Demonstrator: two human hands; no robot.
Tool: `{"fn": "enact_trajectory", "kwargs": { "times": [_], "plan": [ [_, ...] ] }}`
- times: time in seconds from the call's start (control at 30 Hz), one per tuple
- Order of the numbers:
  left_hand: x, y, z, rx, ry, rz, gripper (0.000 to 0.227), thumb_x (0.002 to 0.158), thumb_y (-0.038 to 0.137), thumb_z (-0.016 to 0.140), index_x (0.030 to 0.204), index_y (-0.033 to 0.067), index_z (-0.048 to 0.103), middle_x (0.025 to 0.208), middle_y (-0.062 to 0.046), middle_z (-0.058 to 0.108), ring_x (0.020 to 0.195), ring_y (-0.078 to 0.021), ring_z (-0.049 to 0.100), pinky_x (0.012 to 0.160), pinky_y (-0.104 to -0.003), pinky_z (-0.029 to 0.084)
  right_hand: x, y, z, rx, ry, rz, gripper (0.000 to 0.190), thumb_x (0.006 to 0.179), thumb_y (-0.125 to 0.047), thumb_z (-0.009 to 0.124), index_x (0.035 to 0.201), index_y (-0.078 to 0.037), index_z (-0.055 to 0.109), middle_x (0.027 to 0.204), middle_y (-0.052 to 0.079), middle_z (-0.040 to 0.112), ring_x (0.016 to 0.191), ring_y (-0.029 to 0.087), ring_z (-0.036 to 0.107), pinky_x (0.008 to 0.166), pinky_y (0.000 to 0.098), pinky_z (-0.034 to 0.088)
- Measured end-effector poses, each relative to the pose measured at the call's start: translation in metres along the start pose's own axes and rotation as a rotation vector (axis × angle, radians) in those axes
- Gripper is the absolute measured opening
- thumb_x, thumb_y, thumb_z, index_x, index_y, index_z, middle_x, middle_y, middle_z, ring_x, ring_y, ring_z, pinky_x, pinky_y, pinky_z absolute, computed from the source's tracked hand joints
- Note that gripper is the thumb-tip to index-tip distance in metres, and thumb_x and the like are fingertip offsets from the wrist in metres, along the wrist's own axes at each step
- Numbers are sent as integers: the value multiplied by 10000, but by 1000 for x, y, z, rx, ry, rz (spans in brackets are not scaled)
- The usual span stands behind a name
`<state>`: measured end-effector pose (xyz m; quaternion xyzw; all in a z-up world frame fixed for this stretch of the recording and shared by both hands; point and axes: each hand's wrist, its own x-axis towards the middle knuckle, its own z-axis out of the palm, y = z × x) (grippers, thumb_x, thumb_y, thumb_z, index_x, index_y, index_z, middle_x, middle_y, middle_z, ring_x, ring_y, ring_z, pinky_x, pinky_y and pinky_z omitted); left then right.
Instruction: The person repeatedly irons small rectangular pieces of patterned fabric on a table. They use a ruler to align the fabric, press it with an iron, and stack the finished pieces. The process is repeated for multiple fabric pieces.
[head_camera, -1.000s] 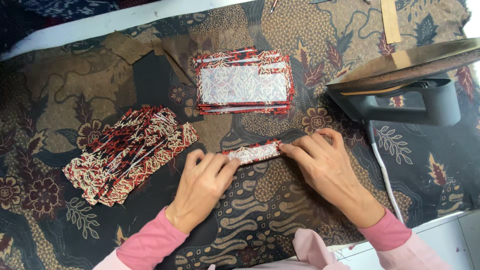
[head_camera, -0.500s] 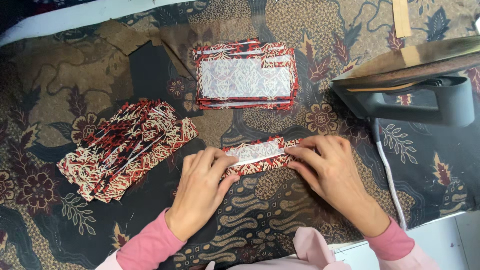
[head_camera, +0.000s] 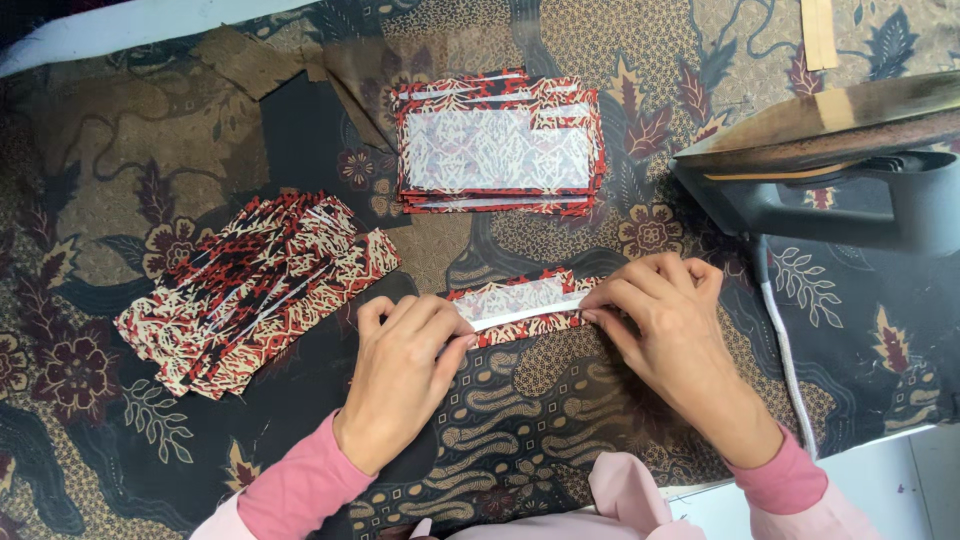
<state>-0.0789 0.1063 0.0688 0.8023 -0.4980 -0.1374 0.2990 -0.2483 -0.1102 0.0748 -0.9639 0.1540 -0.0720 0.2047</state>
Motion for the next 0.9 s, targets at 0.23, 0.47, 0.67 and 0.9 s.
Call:
{"fn": "enact_trajectory", "kwargs": {
  "times": [0.23, 0.47, 0.67, 0.9],
  "plan": [
    [-2, -6, 7, 25, 45, 33, 96, 879, 87, 690, 973, 107, 682, 943, -10, 655, 923, -213, 623, 882, -424, 362, 0, -10, 2, -46, 65, -14, 204, 846, -163, 747, 1042, -173, 690, 1040, 58, 632, 1048, 278, 541, 931, 479, 324],
    [-9, -7, 10, 222, 21, 312, 294, 835, 114, 670, 1123, 69, 705, 1066, -34, 677, 1044, -194, 643, 913, -369, 429, -7, -10, 5, -33, 2, -78, 320, 829, -60, 699, 1140, -137, 709, 1053, 14, 674, 997, 244, 619, 952, 426, 426],
    [-11, -4, 5, 319, -15, 355, 306, 848, 130, 693, 1136, 26, 696, 1056, -54, 677, 999, -199, 640, 888, -377, 447, -11, -12, 4, -74, 80, -147, 332, 855, -252, 749, 1149, -109, 695, 1071, 38, 679, 970, 257, 635, 936, 435, 449],
    [-2, -9, 5, 258, -30, 321, 321, 806, 144, 717, 1110, 46, 691, 1013, -57, 658, 965, -221, 629, 908, -413, 431, -3, 0, -1, -103, 1, -235, 328, 822, -153, 736, 1147, -115, 707, 1062, 40, 686, 925, 237, 642, 917, 420, 459]
  ]
}}
